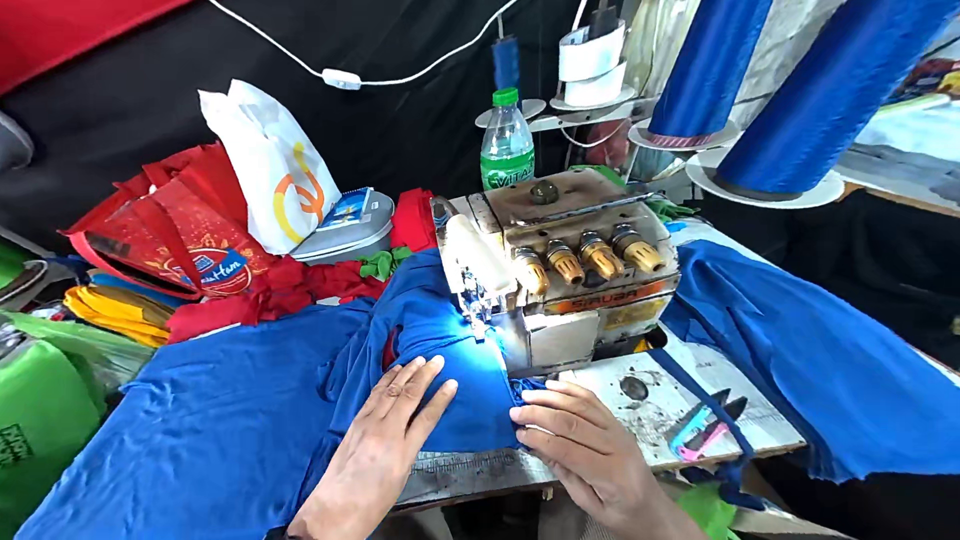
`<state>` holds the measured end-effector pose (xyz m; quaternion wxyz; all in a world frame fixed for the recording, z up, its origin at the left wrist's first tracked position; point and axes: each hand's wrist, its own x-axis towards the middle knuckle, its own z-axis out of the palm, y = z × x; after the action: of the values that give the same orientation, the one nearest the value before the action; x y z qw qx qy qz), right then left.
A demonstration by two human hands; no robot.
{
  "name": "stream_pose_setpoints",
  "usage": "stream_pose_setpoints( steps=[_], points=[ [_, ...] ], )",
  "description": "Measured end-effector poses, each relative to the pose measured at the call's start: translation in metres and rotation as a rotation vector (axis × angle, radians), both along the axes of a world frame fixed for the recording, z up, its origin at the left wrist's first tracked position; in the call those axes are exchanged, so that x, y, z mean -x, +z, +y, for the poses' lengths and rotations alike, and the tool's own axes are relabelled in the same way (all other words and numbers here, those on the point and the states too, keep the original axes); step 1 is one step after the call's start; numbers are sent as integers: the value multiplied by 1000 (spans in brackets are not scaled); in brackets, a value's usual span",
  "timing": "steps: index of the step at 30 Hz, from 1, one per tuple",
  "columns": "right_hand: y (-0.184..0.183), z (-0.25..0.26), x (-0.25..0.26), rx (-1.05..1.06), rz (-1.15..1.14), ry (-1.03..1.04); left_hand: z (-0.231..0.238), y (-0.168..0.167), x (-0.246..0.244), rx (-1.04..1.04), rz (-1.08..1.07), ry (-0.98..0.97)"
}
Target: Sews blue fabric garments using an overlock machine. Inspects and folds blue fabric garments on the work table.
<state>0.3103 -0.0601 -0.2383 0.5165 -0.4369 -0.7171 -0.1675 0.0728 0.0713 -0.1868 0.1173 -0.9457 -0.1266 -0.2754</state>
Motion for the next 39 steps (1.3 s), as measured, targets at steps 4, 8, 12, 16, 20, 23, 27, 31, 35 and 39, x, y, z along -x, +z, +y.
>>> stream_pose_setpoints(
  steps=[4,8,12,16,20,23,27,31,35,39],
  points=[
    [4,4,0,5,6,-23,9,3,-1,50,-14,-42],
    [6,9,-1,-11,-24,-31,18,8,-3,63,2,-58],
    [12,17,-3,-10,-45,-61,33,11,-3,58,25,-80],
    [22,28,-7,-15,-90,-82,47,15,-8,55,43,-80],
    [26,36,-13,-24,-127,-112,56,17,-14,14,21,-58],
    [30,42,-15,-26,-164,-139,66,15,-17,12,26,-41],
    [31,44,-16,22,-217,-236,79,20,-25,8,40,-14],
    [29,44,-15,141,-191,-353,95,33,-39,-33,84,-53],
    [28,28,-3,134,-78,-384,116,44,-52,38,157,-29],
    [15,14,25,84,21,-262,140,42,-45,36,174,141]
  ],
)
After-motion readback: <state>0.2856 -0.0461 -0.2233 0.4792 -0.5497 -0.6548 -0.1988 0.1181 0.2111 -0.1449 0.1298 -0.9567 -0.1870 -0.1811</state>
